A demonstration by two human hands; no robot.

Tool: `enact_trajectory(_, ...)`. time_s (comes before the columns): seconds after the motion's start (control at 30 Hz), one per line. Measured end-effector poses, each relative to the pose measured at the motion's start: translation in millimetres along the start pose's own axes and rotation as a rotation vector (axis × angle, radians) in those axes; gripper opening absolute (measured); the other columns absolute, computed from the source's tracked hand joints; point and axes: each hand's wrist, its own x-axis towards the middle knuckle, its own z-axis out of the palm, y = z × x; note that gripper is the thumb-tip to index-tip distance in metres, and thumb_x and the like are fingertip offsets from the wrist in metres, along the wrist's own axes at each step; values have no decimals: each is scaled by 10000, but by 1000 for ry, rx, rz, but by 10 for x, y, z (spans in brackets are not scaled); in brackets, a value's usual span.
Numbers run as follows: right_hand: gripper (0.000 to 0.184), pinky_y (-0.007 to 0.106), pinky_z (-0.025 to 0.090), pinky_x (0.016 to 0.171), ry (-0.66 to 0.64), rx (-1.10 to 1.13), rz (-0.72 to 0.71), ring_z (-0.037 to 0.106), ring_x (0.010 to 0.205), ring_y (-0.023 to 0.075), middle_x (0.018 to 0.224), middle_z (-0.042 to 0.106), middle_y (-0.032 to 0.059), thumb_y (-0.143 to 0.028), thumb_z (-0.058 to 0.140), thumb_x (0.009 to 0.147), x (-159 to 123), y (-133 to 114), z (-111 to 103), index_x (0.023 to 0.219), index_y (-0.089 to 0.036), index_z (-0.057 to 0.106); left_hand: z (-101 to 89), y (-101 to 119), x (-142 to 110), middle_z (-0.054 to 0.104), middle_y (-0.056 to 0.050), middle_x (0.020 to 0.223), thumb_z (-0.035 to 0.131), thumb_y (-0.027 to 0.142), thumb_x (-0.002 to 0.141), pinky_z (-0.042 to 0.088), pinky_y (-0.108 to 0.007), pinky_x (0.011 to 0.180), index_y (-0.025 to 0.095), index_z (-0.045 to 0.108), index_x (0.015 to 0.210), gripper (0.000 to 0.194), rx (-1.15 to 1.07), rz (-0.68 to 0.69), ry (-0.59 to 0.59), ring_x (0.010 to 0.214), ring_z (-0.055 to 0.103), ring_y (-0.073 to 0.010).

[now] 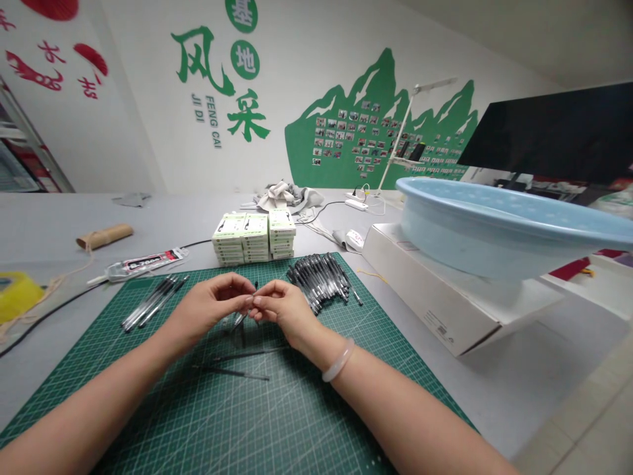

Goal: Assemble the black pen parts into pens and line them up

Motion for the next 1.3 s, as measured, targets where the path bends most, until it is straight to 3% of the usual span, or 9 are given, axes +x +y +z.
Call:
enact_trajectory(0.33, 411, 292, 541, 651, -86, 8, 15, 661, 604, 146, 662, 689, 20, -363, 855, 603, -39, -37, 117, 854, -159, 601, -179, 64, 5, 714, -36, 795, 709, 392, 730, 539, -324, 723, 196, 698, 841, 226, 43, 11, -4, 753, 656, -205)
enact_trajectory(0.5, 447, 288, 539, 642, -113, 20, 11, 668, 602, 150, 677, 697, 16, -326, 876, 562, -40, -41, 114, 873, -161, 601, -149, 59, -14, 718, -26, 746, 726, 374, 731, 537, -321, 704, 204, 724, 828, 196, -32, -25, -9, 715, 653, -199)
enact_trajectory(0.67, 368, 275, 523, 608, -33, -6, -37, 638, 586, 132, 677, 678, 9, -322, 840, 607, -44, -76, 122, 863, -161, 632, -158, 91, 20, 750, -66, 999, 682, 422, 759, 561, -365, 776, 224, 711, 1022, 330, -12, -1, 43, 856, 693, -238)
enact_trajectory(0.73, 304, 269, 522, 611, -4, -15, -55, 637, 601, 129, 685, 675, 16, -304, 815, 635, -38, -87, 108, 843, -156, 650, -242, 52, 55, 730, -80, 1059, 626, 435, 786, 560, -365, 741, 231, 674, 1084, 364, 200, 35, 162, 857, 690, -242)
enact_trajectory(0.83, 276, 279, 540, 643, 4, -8, -52, 655, 633, 137, 713, 686, 34, -291, 805, 644, -21, -88, 54, 825, -148, 654, -393, -119, 99, 722, -102, 876, 570, 425, 792, 519, -381, 694, 215, 671, 877, 248, 781, 13, 313, 786, 673, -280)
enact_trajectory(0.9, 306, 302, 557, 663, 17, 3, -46, 671, 638, 150, 723, 698, 45, -299, 816, 633, -5, -82, 4, 828, -148, 634, -456, -274, 109, 710, -121, 817, 537, 445, 799, 485, -381, 653, 217, 648, 770, 255, 1034, -71, 280, 755, 664, -306)
enact_trajectory(1.0, 338, 325, 571, 676, 54, 6, -50, 689, 654, 169, 739, 715, 59, -301, 828, 611, 25, -80, -75, 823, -149, 612, -473, -458, 103, 714, -151, 868, 497, 471, 809, 440, -349, 584, 217, 641, 751, 298, 1168, -167, 232, 755, 665, -320)
enact_trajectory(1.13, 326, 321, 566, 683, 101, -20, -64, 686, 664, 165, 743, 718, 56, -299, 828, 594, 70, -105, -174, 798, -145, 625, -451, -470, 109, 718, -145, 837, 474, 451, 814, 394, -326, 558, 217, 633, 693, 307, 1144, -189, 206, 743, 660, -312)
enact_trajectory(1.3, 268, 256, 516, 660, 181, -83, -78, 609, 627, 101, 700, 671, 6, -260, 829, 572, 101, -154, -253, 752, -135, 675, -342, -223, 101, 718, -50, 749, 547, 499, 784, 424, -297, 629, 224, 669, 754, 301, 767, -91, 142, 705, 642, -238)
